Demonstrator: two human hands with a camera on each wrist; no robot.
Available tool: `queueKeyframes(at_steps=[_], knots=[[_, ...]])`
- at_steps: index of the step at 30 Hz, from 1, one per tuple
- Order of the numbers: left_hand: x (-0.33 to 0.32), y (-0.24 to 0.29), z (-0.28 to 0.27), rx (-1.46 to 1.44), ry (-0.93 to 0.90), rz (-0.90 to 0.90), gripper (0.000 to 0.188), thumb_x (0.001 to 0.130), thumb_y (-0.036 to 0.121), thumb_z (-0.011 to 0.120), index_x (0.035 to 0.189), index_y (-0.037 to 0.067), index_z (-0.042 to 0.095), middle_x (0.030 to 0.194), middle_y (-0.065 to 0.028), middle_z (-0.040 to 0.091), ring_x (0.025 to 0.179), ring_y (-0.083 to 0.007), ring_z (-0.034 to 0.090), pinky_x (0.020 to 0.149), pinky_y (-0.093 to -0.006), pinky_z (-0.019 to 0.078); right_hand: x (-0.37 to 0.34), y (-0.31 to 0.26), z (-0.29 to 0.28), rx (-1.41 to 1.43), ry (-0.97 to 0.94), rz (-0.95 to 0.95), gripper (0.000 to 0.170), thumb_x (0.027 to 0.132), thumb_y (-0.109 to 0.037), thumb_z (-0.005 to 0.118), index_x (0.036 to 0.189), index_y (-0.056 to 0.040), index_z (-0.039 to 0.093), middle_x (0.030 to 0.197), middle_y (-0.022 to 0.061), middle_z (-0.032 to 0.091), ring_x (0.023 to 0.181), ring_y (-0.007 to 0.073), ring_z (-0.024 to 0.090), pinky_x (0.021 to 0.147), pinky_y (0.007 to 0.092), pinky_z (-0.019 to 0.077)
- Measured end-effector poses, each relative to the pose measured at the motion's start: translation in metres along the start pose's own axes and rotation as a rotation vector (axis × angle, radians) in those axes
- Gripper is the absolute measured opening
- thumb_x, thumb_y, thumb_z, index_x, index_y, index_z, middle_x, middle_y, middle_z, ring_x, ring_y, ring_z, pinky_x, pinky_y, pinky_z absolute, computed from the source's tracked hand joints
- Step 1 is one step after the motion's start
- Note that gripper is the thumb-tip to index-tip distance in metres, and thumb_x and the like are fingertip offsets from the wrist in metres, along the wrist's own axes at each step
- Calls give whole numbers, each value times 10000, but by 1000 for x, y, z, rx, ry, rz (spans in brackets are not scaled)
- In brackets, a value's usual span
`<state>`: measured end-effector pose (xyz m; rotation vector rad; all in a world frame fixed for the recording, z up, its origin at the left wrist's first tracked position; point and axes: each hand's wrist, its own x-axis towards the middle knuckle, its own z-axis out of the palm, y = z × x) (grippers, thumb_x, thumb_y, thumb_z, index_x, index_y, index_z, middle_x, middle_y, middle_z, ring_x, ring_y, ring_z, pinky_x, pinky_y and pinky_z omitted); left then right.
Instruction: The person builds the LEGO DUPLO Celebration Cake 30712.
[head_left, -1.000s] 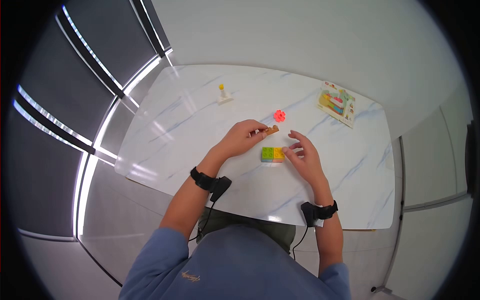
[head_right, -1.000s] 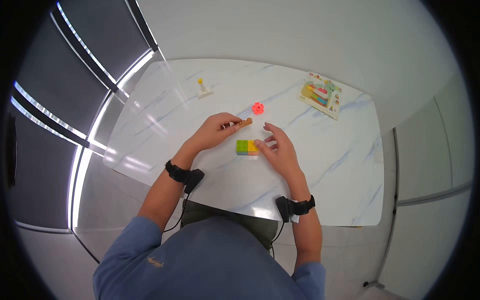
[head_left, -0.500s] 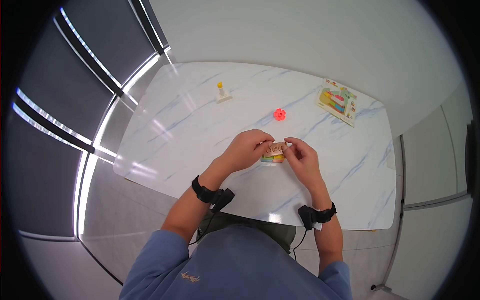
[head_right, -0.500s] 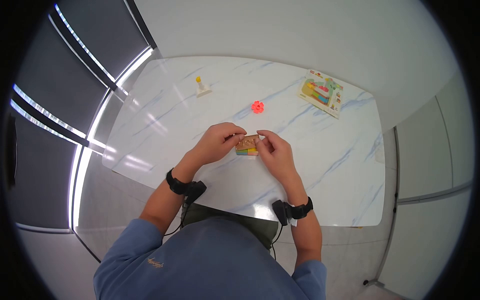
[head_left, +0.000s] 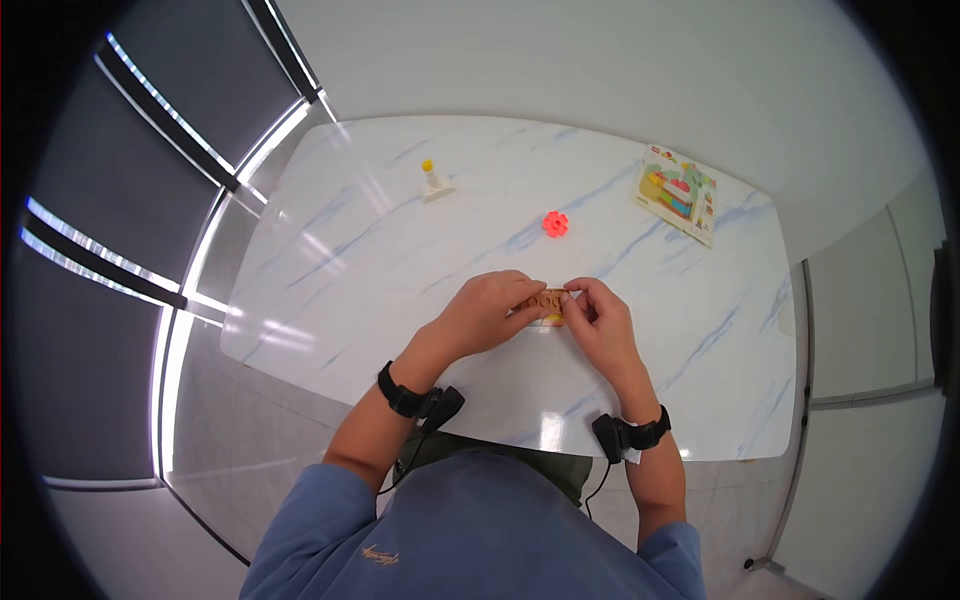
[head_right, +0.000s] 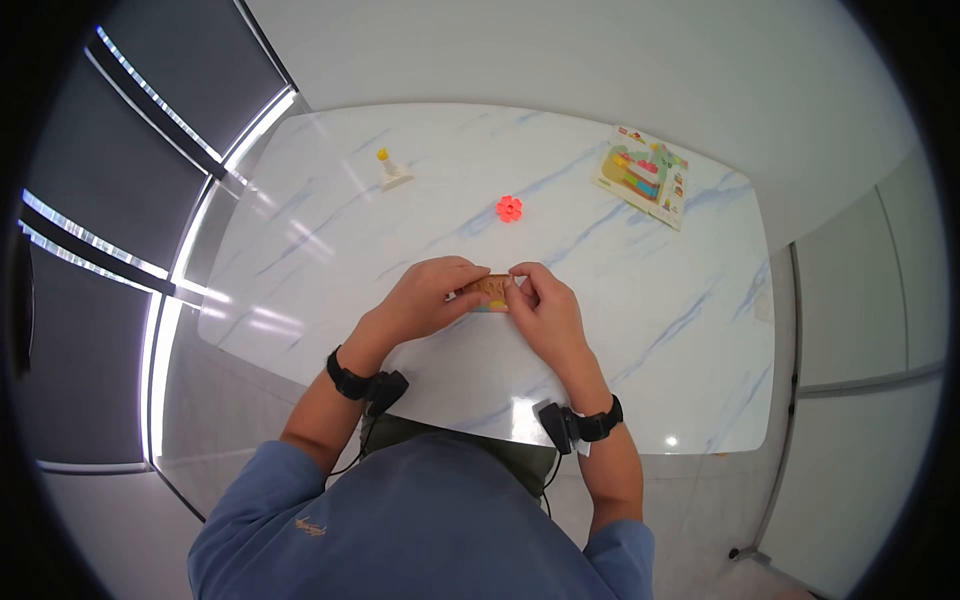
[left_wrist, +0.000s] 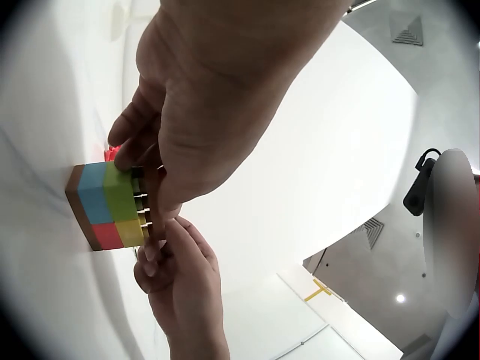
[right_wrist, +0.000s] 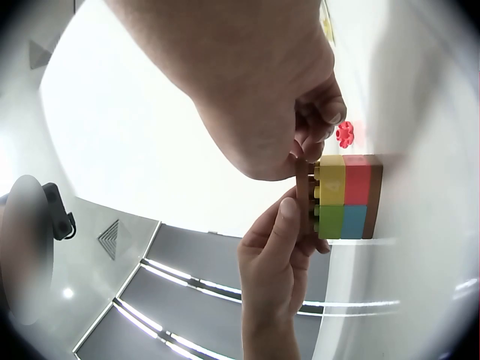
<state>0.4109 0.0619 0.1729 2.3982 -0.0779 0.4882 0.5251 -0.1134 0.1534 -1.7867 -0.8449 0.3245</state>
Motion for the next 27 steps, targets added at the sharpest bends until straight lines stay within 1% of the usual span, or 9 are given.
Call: queueKeyframes(at_steps=[6, 9, 12, 18, 24, 27], knots=[[1, 2, 2, 5, 19, 16, 269, 874, 222, 712, 1040, 11, 689, 874, -104, 679, 775, -279, 648, 678, -369, 517, 0, 0, -2, 44, -5, 44, 157, 919, -127, 647, 1021, -9, 625, 619, 13, 513, 557, 89, 475, 537, 254, 410], [-1, -3, 3, 6, 27, 43, 279, 861, 170, 725, 1080, 3, 683, 880, -102, 677, 738, -256, 639, 644, -338, 513, 0, 0, -2, 74, -26, 61, 151, 923, -120, 645, 1025, -12, 620, 628, -5, 512, 564, 71, 466, 538, 241, 402], [-4, -3, 3, -59, 10, -29, 286, 856, 169, 738, 1092, 15, 688, 907, -99, 690, 713, -230, 636, 630, -319, 516, 0, 2, -1, 100, -51, 69, 143, 923, -110, 645, 1026, -15, 615, 638, -21, 508, 570, 53, 455, 535, 228, 386], [-7, -12, 4, -227, 25, -77, 305, 847, 134, 755, 1127, 30, 691, 935, -83, 701, 711, -176, 632, 642, -286, 525, 0, 12, 4, 161, -65, 67, 135, 917, -78, 648, 1027, -18, 599, 652, -39, 500, 581, 32, 429, 530, 208, 357], [-9, -9, -1, -308, -20, -149, 321, 845, 143, 763, 1134, 24, 687, 976, -83, 699, 742, -164, 646, 652, -271, 543, -1, 14, 7, 208, -70, 83, 120, 917, -63, 645, 1019, -23, 597, 679, -46, 506, 598, 27, 427, 533, 198, 347], [-10, -12, 1, -307, -17, -138, 341, 832, 138, 777, 1138, 20, 683, 993, -87, 698, 756, -161, 654, 655, -266, 552, -1, 11, 6, 219, -66, 91, 120, 918, -62, 645, 1022, -25, 598, 686, -45, 507, 607, 26, 432, 536, 196, 347]])
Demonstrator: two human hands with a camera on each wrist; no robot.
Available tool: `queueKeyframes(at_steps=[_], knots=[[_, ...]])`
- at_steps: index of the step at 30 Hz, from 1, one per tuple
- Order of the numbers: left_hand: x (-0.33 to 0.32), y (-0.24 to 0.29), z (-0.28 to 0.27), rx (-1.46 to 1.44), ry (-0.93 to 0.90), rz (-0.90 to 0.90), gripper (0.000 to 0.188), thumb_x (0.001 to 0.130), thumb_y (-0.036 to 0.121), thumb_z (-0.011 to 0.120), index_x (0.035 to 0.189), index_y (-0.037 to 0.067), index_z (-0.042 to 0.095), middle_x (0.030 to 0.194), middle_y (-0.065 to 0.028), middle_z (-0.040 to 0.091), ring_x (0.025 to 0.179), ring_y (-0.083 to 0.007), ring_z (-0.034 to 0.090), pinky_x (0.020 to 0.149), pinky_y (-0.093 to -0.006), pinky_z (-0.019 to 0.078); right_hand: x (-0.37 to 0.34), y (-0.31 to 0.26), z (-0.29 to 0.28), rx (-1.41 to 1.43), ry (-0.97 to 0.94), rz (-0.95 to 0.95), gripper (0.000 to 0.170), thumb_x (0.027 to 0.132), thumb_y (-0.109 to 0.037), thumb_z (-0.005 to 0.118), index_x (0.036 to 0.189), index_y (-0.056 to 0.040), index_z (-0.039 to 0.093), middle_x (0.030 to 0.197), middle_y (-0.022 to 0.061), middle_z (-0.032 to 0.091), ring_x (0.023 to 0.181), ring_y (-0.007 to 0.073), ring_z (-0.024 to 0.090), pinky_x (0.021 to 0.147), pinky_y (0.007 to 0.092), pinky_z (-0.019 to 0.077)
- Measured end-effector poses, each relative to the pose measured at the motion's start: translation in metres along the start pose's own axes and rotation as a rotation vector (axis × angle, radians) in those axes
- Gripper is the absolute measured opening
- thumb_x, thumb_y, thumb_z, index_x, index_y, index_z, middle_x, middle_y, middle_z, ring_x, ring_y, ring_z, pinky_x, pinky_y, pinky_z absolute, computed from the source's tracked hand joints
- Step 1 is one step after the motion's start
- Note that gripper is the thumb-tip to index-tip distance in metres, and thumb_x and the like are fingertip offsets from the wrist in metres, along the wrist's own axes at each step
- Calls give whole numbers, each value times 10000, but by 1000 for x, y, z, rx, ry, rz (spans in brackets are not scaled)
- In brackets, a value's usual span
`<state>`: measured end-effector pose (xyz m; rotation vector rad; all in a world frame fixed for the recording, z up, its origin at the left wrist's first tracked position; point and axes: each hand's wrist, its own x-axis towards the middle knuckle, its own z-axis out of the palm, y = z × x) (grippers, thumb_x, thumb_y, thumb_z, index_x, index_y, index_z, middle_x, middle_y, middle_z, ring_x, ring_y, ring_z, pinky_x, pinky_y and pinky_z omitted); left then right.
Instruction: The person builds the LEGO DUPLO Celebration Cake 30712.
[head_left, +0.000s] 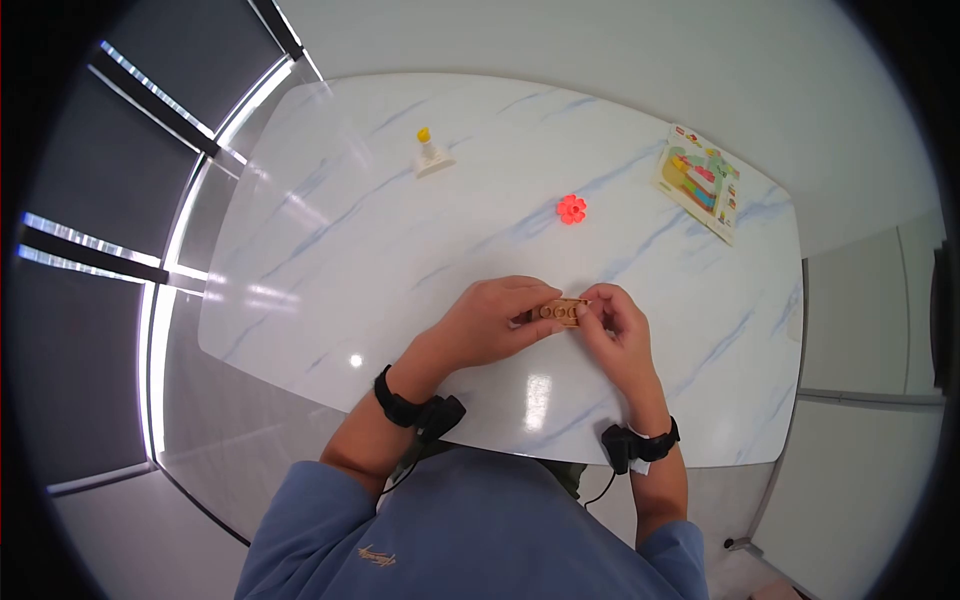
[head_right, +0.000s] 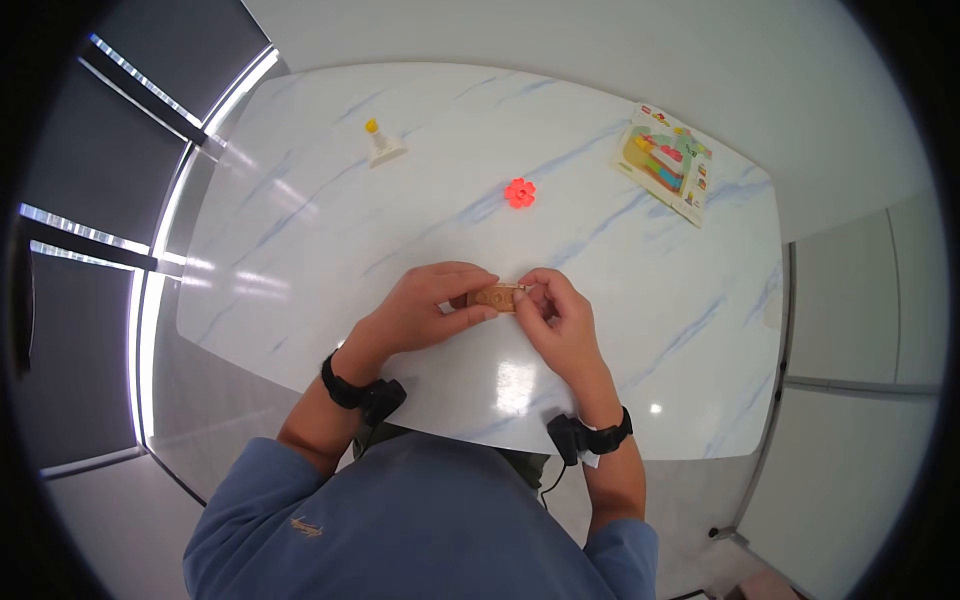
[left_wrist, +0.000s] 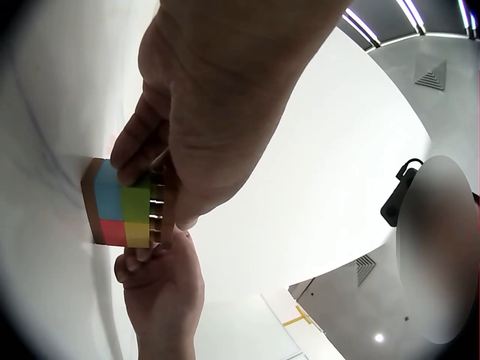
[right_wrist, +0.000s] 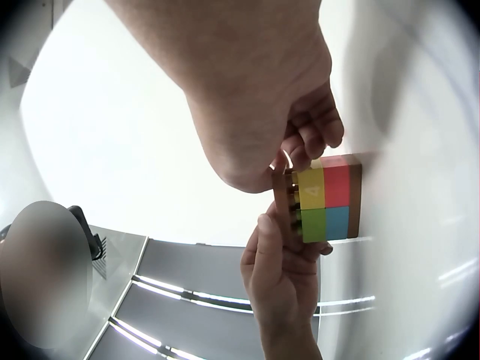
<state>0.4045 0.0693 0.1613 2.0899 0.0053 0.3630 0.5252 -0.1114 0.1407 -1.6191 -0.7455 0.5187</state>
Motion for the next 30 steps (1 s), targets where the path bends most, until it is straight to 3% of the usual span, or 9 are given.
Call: queueKeyframes(at_steps=[22, 24, 27, 30], knots=[[-1, 0, 0, 57, 23, -11, 347, 817, 179, 795, 1122, 50, 689, 920, -69, 700, 657, -142, 618, 613, -265, 538, 1, 8, 2, 126, 19, 28, 138, 920, -74, 662, 1041, -10, 638, 675, -68, 507, 590, 1, 419, 541, 173, 338], [-2, -2, 1, 68, 20, -8, 355, 817, 181, 795, 1128, 50, 686, 929, -72, 702, 658, -143, 619, 611, -264, 537, 0, 6, -1, 80, -14, 51, 150, 937, -56, 640, 1079, -6, 633, 719, -65, 522, 648, 9, 449, 584, 183, 360], [-1, -1, 1, 104, 27, 26, 356, 810, 142, 791, 1136, 49, 684, 986, -80, 706, 660, -144, 620, 605, -262, 536, -3, 7, -3, 18, 4, -5, 162, 940, -40, 635, 1097, -2, 635, 762, -53, 543, 675, 17, 474, 609, 190, 388], [3, -1, 6, 81, 156, 194, 350, 804, 94, 782, 1138, 47, 686, 1049, -90, 705, 674, -137, 624, 614, -259, 537, -4, 4, -1, -3, 74, -133, 169, 935, -34, 642, 1098, 7, 636, 810, -27, 578, 689, 28, 513, 634, 195, 429]])
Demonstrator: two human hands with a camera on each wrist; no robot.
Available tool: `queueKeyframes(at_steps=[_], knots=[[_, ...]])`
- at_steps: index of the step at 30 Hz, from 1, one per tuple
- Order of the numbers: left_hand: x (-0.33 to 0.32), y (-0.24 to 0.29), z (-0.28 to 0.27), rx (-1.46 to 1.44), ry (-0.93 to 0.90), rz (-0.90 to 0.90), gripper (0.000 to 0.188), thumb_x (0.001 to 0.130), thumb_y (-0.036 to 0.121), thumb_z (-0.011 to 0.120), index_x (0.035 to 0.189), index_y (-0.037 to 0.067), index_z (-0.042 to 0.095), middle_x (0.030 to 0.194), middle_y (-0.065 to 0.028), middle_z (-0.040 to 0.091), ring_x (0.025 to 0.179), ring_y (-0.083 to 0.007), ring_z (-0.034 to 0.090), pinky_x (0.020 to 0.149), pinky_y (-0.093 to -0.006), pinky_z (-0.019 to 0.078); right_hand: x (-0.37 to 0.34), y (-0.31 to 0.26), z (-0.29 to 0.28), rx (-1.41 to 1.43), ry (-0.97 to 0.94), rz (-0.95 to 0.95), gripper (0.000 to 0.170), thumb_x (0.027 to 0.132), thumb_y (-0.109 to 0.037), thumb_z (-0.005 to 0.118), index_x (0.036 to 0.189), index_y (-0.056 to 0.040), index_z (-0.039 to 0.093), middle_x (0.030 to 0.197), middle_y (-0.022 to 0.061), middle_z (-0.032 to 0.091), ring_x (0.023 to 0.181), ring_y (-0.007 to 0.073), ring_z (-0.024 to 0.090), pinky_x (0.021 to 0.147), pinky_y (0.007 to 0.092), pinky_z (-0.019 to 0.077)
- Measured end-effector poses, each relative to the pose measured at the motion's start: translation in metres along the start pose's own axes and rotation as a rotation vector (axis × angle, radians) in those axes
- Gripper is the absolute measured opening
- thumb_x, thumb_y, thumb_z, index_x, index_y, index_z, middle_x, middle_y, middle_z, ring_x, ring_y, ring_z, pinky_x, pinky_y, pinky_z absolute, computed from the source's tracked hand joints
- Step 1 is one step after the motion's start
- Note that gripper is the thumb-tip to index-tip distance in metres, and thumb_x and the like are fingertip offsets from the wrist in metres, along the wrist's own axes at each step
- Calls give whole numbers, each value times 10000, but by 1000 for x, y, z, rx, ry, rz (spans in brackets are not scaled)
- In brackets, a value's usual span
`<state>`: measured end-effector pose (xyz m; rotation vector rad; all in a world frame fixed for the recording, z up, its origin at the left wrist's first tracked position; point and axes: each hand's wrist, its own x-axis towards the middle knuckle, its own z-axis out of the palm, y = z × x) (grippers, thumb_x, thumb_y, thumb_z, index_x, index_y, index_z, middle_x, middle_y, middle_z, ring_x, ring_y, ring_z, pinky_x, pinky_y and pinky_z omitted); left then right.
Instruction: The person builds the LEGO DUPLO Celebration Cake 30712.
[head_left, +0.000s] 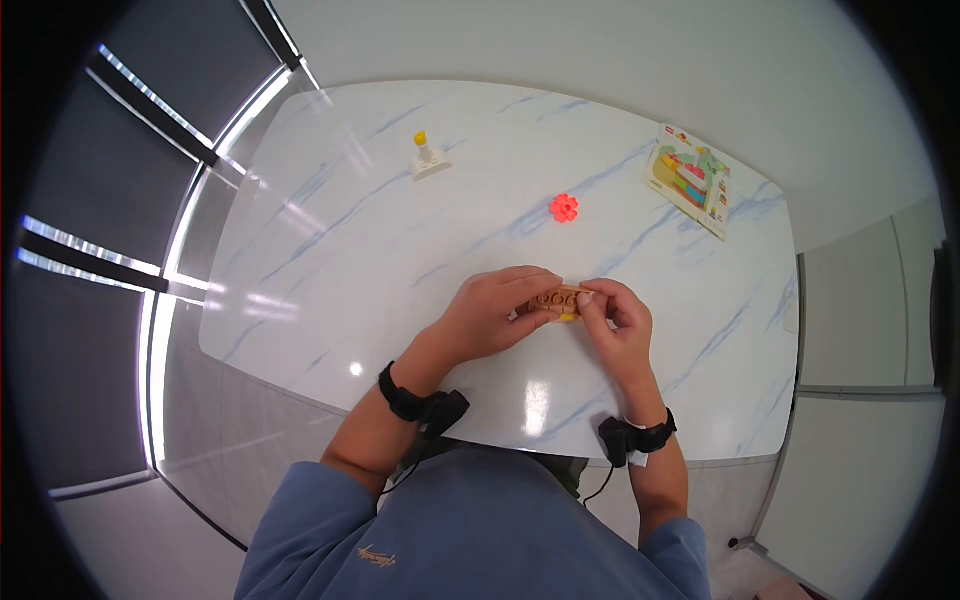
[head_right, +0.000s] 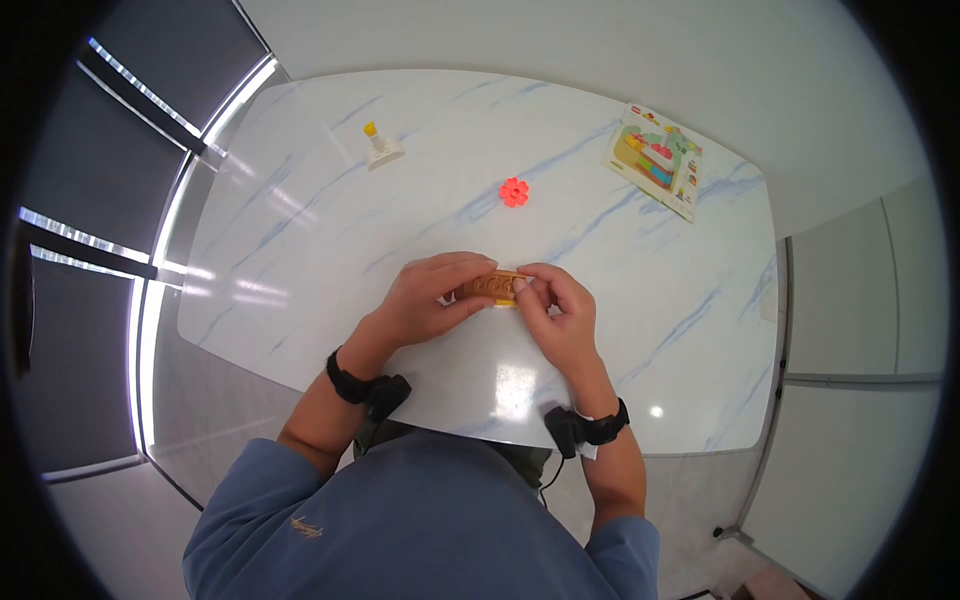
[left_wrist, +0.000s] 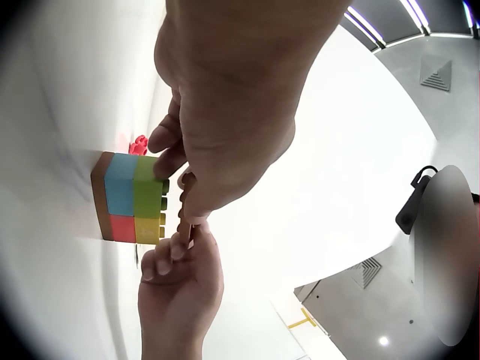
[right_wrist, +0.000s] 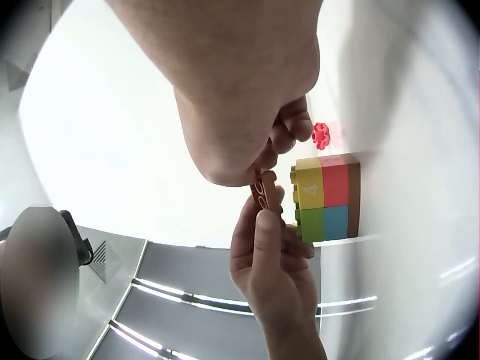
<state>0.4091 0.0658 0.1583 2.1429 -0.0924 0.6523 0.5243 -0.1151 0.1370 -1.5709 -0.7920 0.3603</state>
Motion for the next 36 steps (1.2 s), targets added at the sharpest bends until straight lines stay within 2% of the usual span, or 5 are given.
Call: queueKeyframes(at_steps=[7, 13, 18, 22, 36], knots=[[-2, -1, -4, -160, 53, -94, 268, 849, 41, 721, 1115, 32, 685, 1104, -96, 702, 774, -146, 653, 670, -270, 545, 3, 0, -2, -186, 40, -212, 178, 930, -33, 651, 1101, 13, 629, 890, 31, 642, 746, 82, 612, 670, 216, 492], [-1, -3, -3, -170, 69, -106, 178, 857, -10, 682, 1032, 23, 692, 1126, -102, 697, 831, -152, 666, 731, -269, 554, 4, -5, -1, -209, 9, -280, 193, 892, -28, 689, 1071, 12, 630, 886, 42, 638, 721, 84, 580, 643, 215, 481], [-2, 4, -5, -131, 17, -113, 141, 831, -9, 681, 966, 34, 681, 1142, -91, 682, 842, -171, 664, 725, -286, 553, 3, -1, 0, -181, 8, -233, 153, 855, -37, 721, 970, -10, 623, 826, 35, 613, 659, 96, 543, 579, 229, 446], [-3, 0, -2, -104, 7, -67, 233, 792, -49, 707, 1009, 30, 684, 1156, -92, 673, 801, -141, 637, 706, -266, 536, 4, -1, -1, -177, 0, -199, 136, 845, -49, 733, 896, -22, 610, 773, 24, 591, 599, 96, 508, 546, 235, 421], [-5, 1, -5, -115, -170, -140, 323, 793, 13, 726, 1104, 72, 660, 1026, -48, 671, 773, -156, 609, 648, -275, 510, 2, -4, 1, -87, -66, -92, 122, 856, -29, 713, 845, -27, 592, 764, -5, 549, 604, 53, 476, 551, 212, 400]])
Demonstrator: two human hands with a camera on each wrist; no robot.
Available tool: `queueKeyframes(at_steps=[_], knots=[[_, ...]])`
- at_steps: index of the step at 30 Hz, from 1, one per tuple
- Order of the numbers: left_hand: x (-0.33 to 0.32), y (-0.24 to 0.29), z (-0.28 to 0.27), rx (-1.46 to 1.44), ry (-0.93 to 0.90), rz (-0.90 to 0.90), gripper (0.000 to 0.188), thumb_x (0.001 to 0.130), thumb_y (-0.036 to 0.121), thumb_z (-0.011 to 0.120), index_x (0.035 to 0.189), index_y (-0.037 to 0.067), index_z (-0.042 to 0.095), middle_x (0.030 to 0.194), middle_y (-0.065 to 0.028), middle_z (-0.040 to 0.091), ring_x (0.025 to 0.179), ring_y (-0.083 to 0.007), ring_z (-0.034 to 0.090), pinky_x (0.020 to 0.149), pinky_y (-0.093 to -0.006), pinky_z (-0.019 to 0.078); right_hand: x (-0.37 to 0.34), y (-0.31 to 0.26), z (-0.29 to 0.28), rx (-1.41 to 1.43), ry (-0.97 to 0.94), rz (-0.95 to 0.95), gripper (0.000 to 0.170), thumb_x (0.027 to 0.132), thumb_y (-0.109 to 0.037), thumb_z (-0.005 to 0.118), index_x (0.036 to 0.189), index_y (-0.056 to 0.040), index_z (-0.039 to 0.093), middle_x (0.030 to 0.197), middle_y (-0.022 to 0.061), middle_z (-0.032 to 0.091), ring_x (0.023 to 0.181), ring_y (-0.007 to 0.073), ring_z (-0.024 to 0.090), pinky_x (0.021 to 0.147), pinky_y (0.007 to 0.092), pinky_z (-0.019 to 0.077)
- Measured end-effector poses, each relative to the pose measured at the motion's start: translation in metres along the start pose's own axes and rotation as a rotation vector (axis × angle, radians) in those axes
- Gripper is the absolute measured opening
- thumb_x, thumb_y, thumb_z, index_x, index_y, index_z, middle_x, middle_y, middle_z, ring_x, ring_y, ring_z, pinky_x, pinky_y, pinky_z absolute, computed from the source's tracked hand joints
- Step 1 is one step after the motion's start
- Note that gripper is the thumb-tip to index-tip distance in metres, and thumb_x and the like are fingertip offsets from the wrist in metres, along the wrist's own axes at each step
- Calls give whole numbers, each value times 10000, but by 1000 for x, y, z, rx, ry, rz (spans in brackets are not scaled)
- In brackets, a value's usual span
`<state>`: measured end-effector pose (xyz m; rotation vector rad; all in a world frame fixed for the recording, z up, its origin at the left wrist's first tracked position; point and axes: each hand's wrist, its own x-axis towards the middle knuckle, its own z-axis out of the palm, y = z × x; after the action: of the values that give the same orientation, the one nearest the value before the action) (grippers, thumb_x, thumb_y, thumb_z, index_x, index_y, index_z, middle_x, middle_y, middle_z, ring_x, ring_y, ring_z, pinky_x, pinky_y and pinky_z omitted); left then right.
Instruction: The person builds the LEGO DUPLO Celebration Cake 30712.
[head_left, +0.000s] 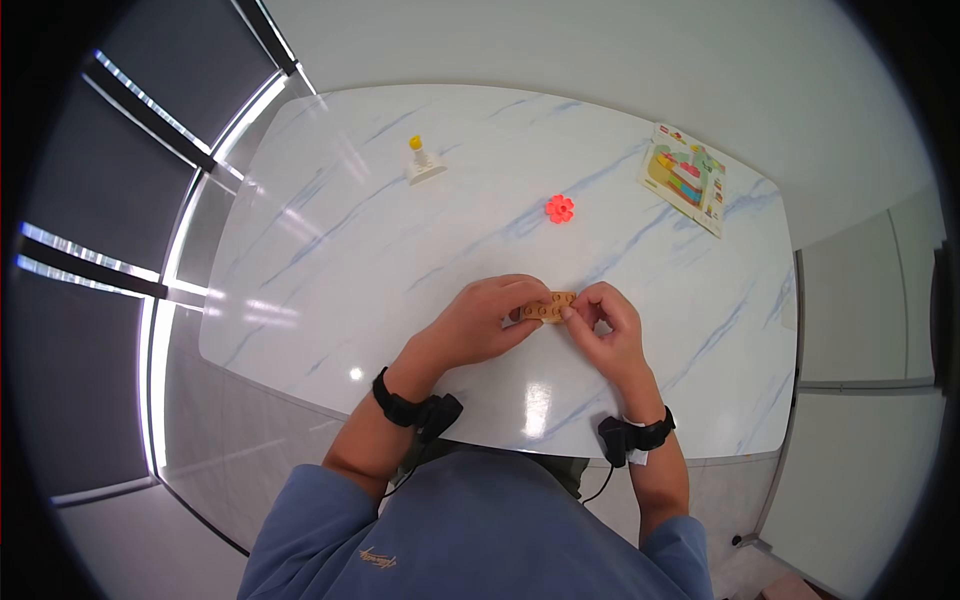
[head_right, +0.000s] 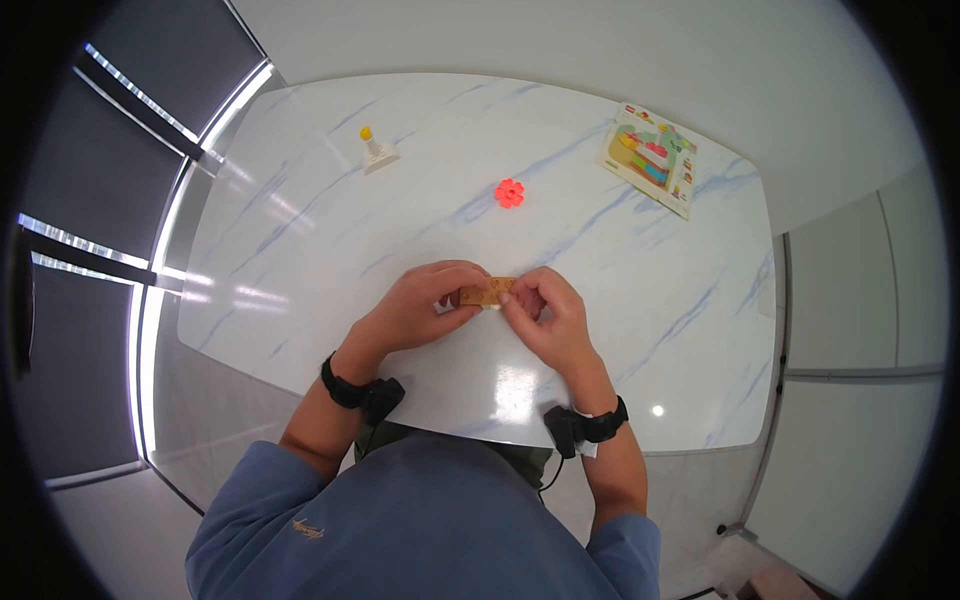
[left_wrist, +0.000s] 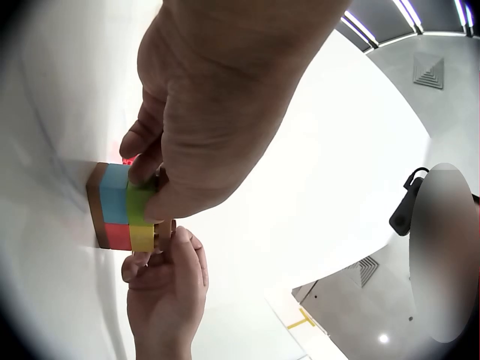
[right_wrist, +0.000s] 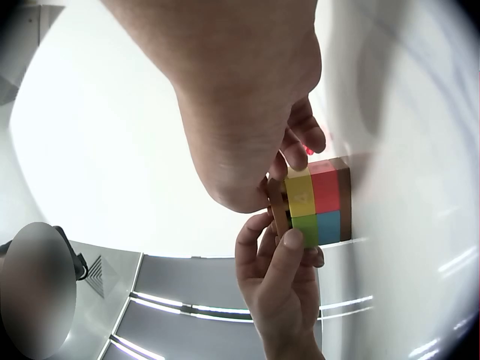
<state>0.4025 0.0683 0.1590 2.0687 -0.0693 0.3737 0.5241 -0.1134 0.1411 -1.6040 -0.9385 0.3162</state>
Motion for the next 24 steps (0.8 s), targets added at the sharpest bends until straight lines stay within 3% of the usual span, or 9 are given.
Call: queueKeyframes(at_steps=[9, 13, 18, 24], knots=[[-1, 4, -3, 53, -5, -68, 344, 795, 69, 750, 1126, 74, 657, 893, -65, 676, 690, -179, 603, 630, -294, 513, -3, 12, 2, 187, -1, 166, 93, 875, -34, 698, 900, -29, 609, 794, -44, 541, 660, 22, 452, 596, 180, 384], [0, 4, -4, 48, -14, -68, 331, 798, 71, 750, 1117, 75, 660, 925, -67, 675, 697, -184, 607, 629, -294, 516, -1, 11, 10, 388, 73, 185, 92, 892, -29, 683, 966, -21, 629, 832, -49, 533, 723, 15, 457, 633, 160, 378], [-2, -9, 3, 75, 45, 65, 262, 818, 51, 725, 1073, 62, 669, 1053, -61, 695, 749, -190, 633, 637, -296, 531, -1, 10, 4, 307, -8, 212, 188, 895, -14, 672, 1081, -2, 649, 857, -47, 518, 740, 23, 450, 648, 165, 369], [-2, -6, 2, 58, 7, 38, 239, 818, 23, 713, 1051, 58, 670, 1107, -60, 698, 810, -184, 663, 647, -278, 547, -2, 12, 1, 260, -71, 214, 214, 888, -14, 672, 1100, -2, 654, 884, -35, 524, 765, 33, 449, 645, 173, 370]])
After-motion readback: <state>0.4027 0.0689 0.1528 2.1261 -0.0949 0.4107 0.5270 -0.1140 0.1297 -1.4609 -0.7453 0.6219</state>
